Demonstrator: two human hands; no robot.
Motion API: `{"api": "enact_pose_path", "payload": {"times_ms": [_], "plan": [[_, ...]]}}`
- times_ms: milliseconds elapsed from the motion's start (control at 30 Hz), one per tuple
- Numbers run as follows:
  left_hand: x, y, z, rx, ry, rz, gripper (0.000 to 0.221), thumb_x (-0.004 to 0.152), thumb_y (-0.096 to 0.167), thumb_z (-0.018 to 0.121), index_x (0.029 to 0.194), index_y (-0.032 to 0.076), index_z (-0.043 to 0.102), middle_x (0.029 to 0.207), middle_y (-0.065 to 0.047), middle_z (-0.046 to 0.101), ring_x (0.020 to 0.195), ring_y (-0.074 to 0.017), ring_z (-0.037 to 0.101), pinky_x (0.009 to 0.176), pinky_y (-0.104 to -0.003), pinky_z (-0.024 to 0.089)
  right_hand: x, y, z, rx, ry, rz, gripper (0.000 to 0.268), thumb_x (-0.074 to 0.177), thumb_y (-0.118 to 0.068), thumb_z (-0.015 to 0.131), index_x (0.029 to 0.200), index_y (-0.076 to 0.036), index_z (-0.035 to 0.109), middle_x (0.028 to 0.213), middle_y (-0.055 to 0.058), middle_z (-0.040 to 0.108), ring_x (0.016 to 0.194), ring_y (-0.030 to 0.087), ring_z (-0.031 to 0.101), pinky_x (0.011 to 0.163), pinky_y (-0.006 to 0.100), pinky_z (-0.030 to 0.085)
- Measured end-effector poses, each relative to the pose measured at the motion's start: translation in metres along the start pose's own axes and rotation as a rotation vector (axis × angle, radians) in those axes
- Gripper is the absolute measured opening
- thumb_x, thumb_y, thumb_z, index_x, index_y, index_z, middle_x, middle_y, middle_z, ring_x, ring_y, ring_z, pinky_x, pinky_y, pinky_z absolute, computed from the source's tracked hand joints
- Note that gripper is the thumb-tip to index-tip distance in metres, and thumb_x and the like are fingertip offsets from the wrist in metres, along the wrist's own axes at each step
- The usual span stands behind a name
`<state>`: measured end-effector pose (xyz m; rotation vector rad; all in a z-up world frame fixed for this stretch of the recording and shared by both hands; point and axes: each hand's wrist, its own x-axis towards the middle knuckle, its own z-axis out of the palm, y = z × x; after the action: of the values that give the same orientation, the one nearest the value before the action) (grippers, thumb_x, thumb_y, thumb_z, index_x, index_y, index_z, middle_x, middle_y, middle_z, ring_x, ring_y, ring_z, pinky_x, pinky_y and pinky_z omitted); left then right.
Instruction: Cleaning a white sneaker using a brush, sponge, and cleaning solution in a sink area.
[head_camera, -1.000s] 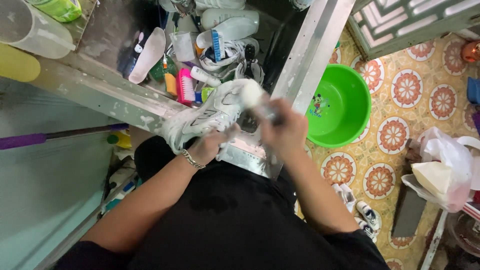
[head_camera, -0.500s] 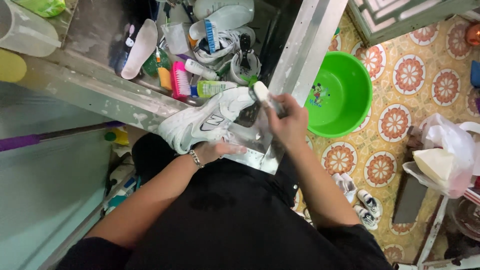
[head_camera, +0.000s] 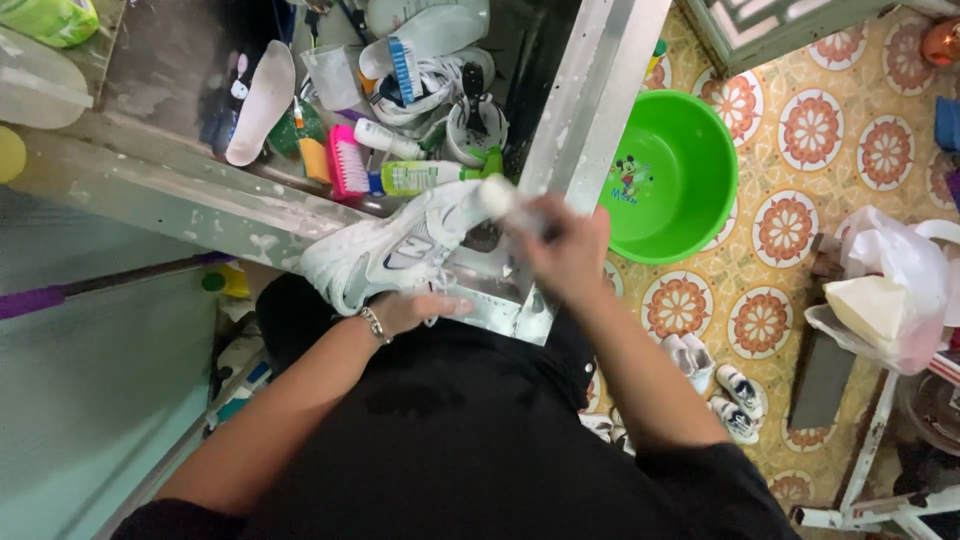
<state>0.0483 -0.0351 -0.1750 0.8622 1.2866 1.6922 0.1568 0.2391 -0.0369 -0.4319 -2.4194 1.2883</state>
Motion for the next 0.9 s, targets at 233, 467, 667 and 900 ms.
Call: {"api": "enact_pose_path", "payload": {"times_ms": [233,467,667,900], "plan": [[-0.050,-0.101,0.040,0.091,0.092,-0.034,0.063,0.092,0.014,0.113,0.144,-0.008,0.086,0.143,-0.026,0.089,0.141,-0.0338,0.080,0.137,-0.054,0.054,0.002,0.010,0.003,0.086,-0.196,-0.063,0.032,0.093,-0.036,0.108,0.117,-0.022,0.091,0.062,0.007,0.071,0.050,0.024,0.071,0.060,0.035,0.055],[-0.008,0.018,0.046,0.135,0.084,-0.040,0.071,0.087,0.023,0.117,0.142,-0.009,0.084,0.138,-0.028,0.088,0.137,-0.0392,0.082,0.141,-0.056,0.052,0.047,-0.042,-0.004,0.066,-0.376,-0.281,0.028,0.097,-0.030,0.106,0.116,-0.018,0.091,0.072,0.015,0.077,0.057,0.038,0.075,0.061,0.048,0.058],[-0.005,0.026,0.050,-0.122,-0.013,-0.154,0.032,0.107,0.030,0.102,0.116,0.000,0.093,0.104,-0.012,0.091,0.103,-0.0201,0.079,0.109,-0.041,0.069,0.082,0.004,-0.019,0.045,-0.451,-0.243,0.032,0.096,-0.035,0.107,0.122,-0.020,0.095,0.077,0.010,0.082,0.065,0.031,0.079,0.066,0.043,0.061],[0.017,0.096,0.040,-0.081,0.011,-0.161,0.050,0.104,0.036,0.099,0.143,0.009,0.084,0.138,-0.006,0.080,0.131,-0.0188,0.069,0.127,-0.040,0.054,0.112,0.055,-0.034,-0.127,-0.395,-0.460,0.041,0.102,-0.027,0.107,0.133,-0.005,0.092,0.101,0.021,0.089,0.088,0.046,0.089,0.079,0.056,0.069]]}}
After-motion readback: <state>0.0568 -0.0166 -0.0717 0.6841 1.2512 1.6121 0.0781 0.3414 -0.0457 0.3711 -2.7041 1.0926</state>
